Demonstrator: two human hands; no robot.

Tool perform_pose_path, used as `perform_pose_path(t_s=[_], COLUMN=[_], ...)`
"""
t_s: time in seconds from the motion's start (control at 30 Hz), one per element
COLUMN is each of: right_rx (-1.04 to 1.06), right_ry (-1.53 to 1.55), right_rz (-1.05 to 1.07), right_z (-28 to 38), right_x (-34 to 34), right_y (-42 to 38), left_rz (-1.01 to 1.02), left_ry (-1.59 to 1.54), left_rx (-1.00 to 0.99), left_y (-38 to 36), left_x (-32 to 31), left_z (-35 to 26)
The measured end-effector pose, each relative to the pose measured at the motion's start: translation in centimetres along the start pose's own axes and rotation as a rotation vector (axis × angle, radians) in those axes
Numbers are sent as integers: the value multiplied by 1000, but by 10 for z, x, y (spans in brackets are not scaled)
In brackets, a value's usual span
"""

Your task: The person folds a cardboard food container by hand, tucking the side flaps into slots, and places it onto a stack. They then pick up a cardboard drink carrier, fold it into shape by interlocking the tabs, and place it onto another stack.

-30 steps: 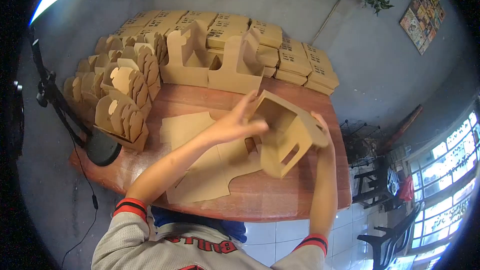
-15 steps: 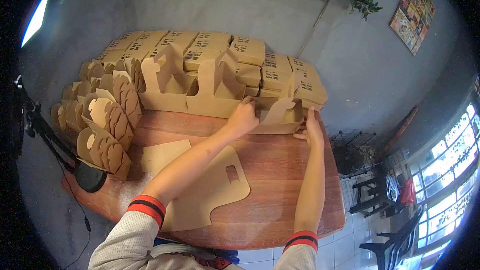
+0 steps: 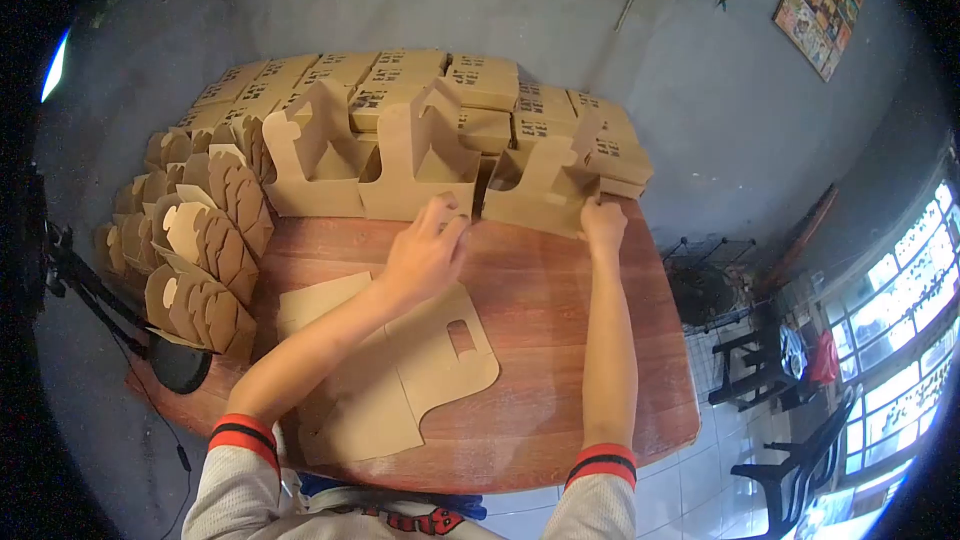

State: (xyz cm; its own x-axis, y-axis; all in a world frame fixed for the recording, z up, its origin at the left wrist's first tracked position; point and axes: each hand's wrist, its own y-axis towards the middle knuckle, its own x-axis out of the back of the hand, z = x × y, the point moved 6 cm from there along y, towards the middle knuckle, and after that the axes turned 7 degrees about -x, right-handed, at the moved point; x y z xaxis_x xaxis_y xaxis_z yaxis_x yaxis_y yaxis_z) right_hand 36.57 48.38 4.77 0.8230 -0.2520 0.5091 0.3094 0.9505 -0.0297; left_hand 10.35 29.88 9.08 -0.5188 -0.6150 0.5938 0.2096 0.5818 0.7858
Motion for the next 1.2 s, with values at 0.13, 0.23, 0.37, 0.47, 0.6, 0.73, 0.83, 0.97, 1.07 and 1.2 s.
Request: perform_pose_path(t_s=[0.13,0.23,0.37,0.47,0.6,0.73,0.83,0.97,1.07,1.2], right_rx=[23,-7,21,245,498,380,475,419,461,686], right_ry=[-66,70,-6,-345,-505,-622,-697,-632,-575,-751], right_rz=[-5,65,-40,-105,150,433,416,573,649,533], right_z=[16,20,16,7,33,30,11,6,18,32], right_x=[-15,-21,4,22,18,-25,-53,-70,-79,-103], right_y=[0,7,11,-8,-153,-255,-272,-270,-285,-344], left_rz=[85,150,324,476,697,774,692,386,223,117], left_ry=[-4,-63,-140,-232,-190,-196,-140,-5,95,-101], left_rx=[32,15,124,194,227,313,279,513,617,787], left_y=[-26,-45,-83,-125,-182,-222,-236,-236,-245,-244], left_x=[37,65,115,150,185,187,181,190,191,181], left_z=[-8,-21,-30,-26,-45,-53,-50,-45,-37,-28])
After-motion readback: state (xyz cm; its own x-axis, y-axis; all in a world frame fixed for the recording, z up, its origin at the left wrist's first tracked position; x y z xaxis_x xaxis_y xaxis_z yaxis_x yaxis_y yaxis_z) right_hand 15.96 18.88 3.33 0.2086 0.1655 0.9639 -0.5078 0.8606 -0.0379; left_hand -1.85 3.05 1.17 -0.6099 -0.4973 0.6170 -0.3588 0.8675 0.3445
